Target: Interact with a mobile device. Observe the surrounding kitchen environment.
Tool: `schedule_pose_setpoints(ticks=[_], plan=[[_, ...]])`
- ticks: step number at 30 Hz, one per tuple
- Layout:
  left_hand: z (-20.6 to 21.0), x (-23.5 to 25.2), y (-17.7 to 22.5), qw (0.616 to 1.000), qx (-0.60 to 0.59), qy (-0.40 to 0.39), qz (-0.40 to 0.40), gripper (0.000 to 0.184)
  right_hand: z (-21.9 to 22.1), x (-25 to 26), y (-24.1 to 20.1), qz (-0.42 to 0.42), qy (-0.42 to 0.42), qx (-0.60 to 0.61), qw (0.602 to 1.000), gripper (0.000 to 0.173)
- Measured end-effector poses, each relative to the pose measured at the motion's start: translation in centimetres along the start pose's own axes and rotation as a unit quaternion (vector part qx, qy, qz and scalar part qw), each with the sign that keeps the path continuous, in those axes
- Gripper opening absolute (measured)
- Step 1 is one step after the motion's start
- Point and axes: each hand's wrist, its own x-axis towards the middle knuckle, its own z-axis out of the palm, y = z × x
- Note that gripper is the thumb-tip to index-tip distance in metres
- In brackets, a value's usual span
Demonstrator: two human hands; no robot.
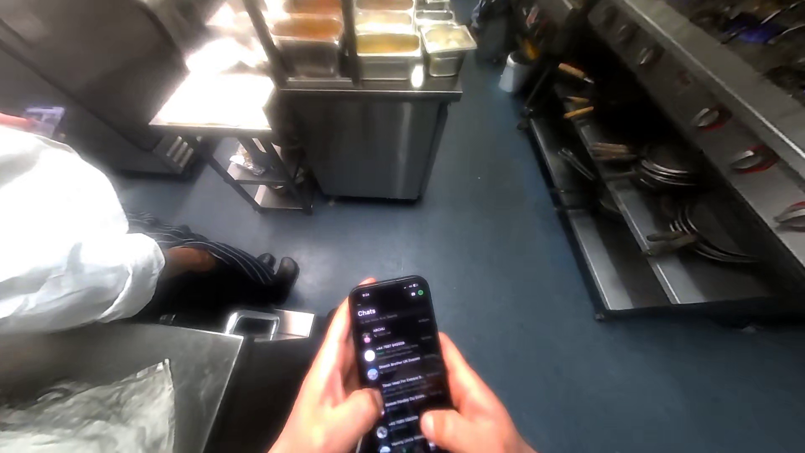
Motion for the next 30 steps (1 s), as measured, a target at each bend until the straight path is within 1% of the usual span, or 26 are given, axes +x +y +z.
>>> schedule_pose_setpoints(ticks=[3, 6, 13, 17, 19, 22, 24, 26, 30], plan=[[-0.3, 0.2, -0.3, 1.0, -0.021, -0.019, 0.005, 0.094, 0.0, 0.0, 0.0, 0.011, 0.019, 0.003, 1.0, 0.064], [-0.4, 0.3, -0.4, 1.0, -0.019, -0.021, 0.0, 0.095, 0.0, 0.2, -0.1, 0.014, 0.024, 0.014, 1.0, 0.058], [-0.7, 0.1, -0.8, 0.999, -0.018, -0.028, 0.0, 0.094, -0.1, 0.2, 0.3, 0.011, 0.032, 0.011, 0.999, 0.056], [-0.9, 0.0, -0.8, 0.999, -0.019, -0.035, 0.0, 0.094, 0.0, 0.1, 0.4, 0.01, 0.023, 0.019, 1.0, 0.057], [-1.1, -0.1, -0.8, 0.998, -0.025, -0.05, 0.002, 0.094, 0.0, 0.2, 0.5, 0.007, 0.029, 0.021, 0.999, 0.053], [-1.3, -0.3, -0.8, 0.997, -0.027, -0.068, 0.005, 0.092, 0.5, 0.3, 0.6, 0.001, 0.069, 0.004, 0.998, 0.045], [-1.2, -0.6, -0.8, 0.997, -0.026, -0.069, 0.001, 0.092, 0.4, 0.3, 0.8, 0.0, 0.057, 0.022, 0.998, 0.049], [-1.1, -0.9, -0.7, 0.998, -0.008, -0.061, -0.011, 0.095, 0.1, 0.1, 0.9, 0.006, 0.03, 0.048, 0.998, 0.059], [-1.1, -2.0, -0.9, 0.994, -0.015, -0.096, -0.046, 0.099, -0.2, 0.0, 0.7, -0.001, 0.011, 0.034, 0.999, 0.079]])
